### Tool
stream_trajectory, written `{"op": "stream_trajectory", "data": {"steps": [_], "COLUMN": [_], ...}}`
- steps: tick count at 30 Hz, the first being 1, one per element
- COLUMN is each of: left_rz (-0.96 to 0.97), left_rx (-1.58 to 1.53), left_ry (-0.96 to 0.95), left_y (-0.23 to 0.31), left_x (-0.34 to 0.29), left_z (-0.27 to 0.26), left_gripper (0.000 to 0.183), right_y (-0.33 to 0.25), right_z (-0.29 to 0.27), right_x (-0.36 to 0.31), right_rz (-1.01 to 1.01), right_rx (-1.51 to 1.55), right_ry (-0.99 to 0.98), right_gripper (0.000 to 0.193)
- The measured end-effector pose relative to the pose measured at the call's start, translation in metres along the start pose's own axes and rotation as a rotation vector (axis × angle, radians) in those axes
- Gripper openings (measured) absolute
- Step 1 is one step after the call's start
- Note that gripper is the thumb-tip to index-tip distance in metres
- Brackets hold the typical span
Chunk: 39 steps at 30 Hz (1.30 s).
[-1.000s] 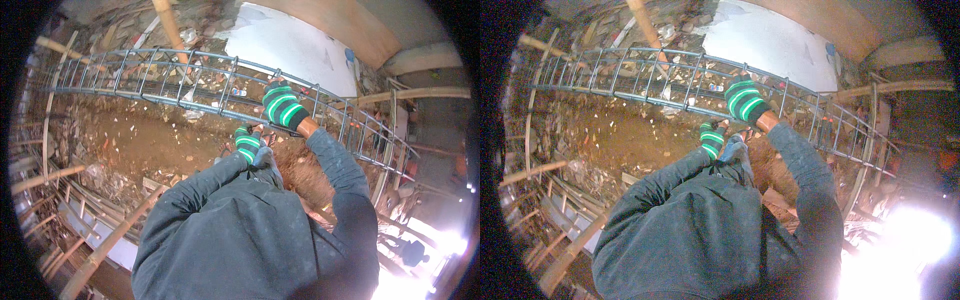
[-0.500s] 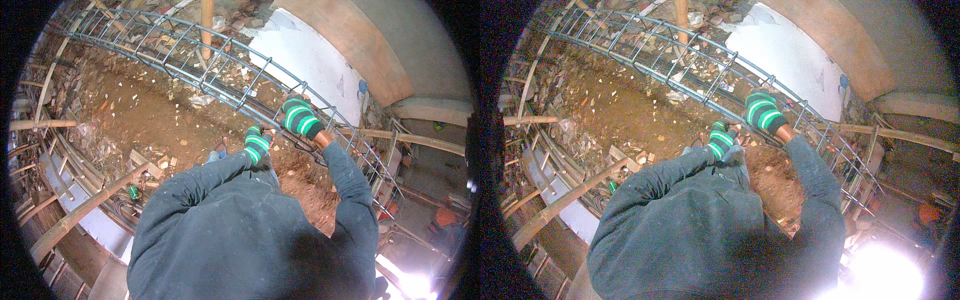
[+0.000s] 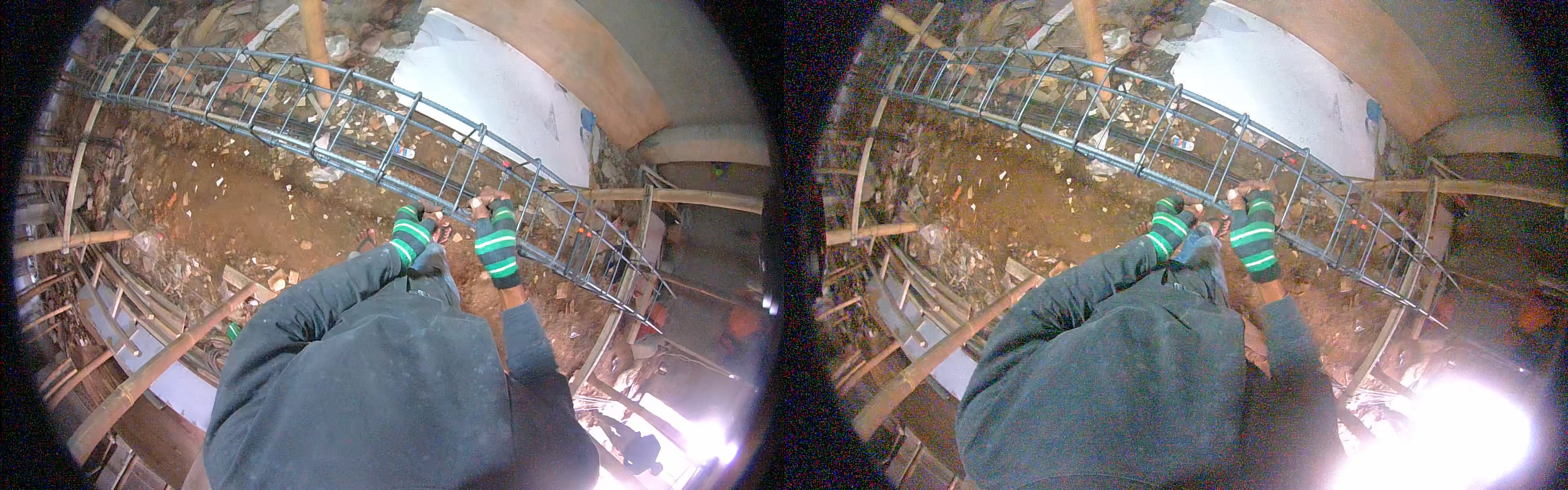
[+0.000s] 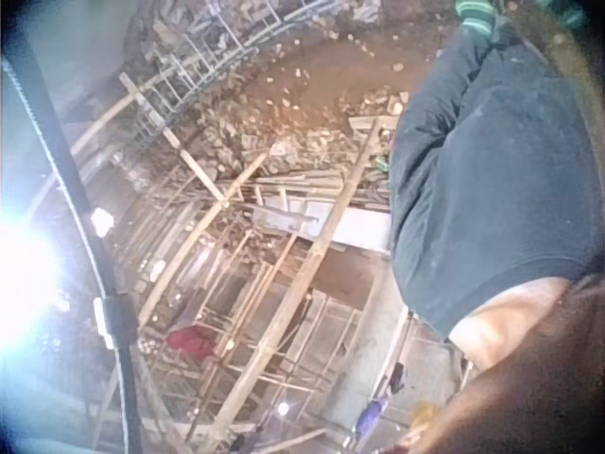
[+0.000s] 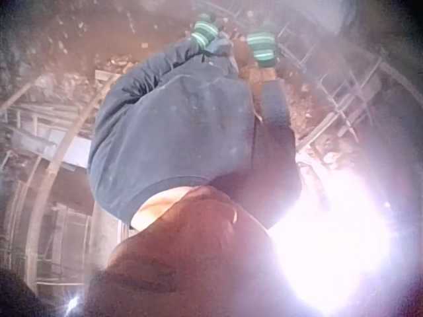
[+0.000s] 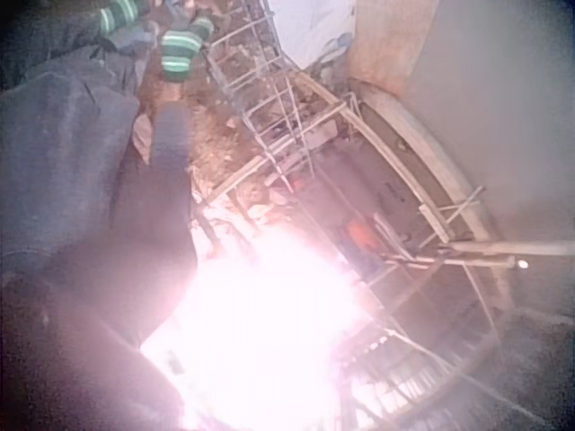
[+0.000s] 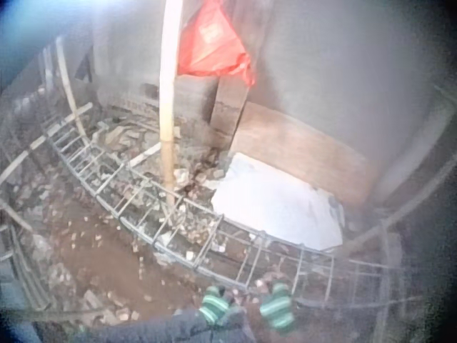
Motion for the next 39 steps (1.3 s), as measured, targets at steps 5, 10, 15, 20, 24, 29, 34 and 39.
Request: {"op": "stream_trajectory", "data": {"steps": [5,10,15,20,24,29,34,39], "left_rz": [-0.095,-0.089,-0.106,-0.148,-0.166,-0.191,-0.212,-0.238], "left_rx": [0.040,-0.026,-0.010,0.026,-0.103,-0.143,-0.225,-0.237], "left_ry": [-0.009,-0.059,-0.054,-0.155,-0.155,-0.158,-0.250,-0.257], "left_y": [-0.012,-0.011,-0.007,0.005,0.010,0.002,-0.003,-0.004], "left_x": [0.007,0.010,0.010,0.003,-0.001,0.001,0.003,0.002], "left_z": [-0.004,0.001,0.008,0.011,0.014,0.011,0.011,0.013], "left_gripper": [0.014,0.016,0.015,0.018,0.022,0.022,0.020,0.015], "right_y": [0.010,0.013,0.014,0.017,0.019,-0.004,-0.018,-0.018], "right_z": [0.010,0.013,0.013,0.012,0.016,0.014,0.019,0.021], "right_x": [-0.025,-0.020,-0.020,-0.030,-0.030,-0.037,-0.058,-0.060], "right_rz": [0.212,0.142,0.236,0.251,0.209,0.143,0.260,-0.033], "right_rx": [0.170,-0.028,-0.082,0.147,0.070,-0.063,0.219,-0.044], "right_ry": [0.095,0.141,0.124,0.179,0.175,0.135,0.082,0.020], "right_gripper": [0.015,0.021,0.022,0.026,0.022,0.019,0.017,0.018]}}
Point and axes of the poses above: each hand's wrist, its own x-axis towards the middle knuckle, its own z-axis out of the palm, y = z × x, the point moved 6 cm from there along x, towards the middle knuckle, and after that the axes turned 1 degree about y, right-handed, at the moved point
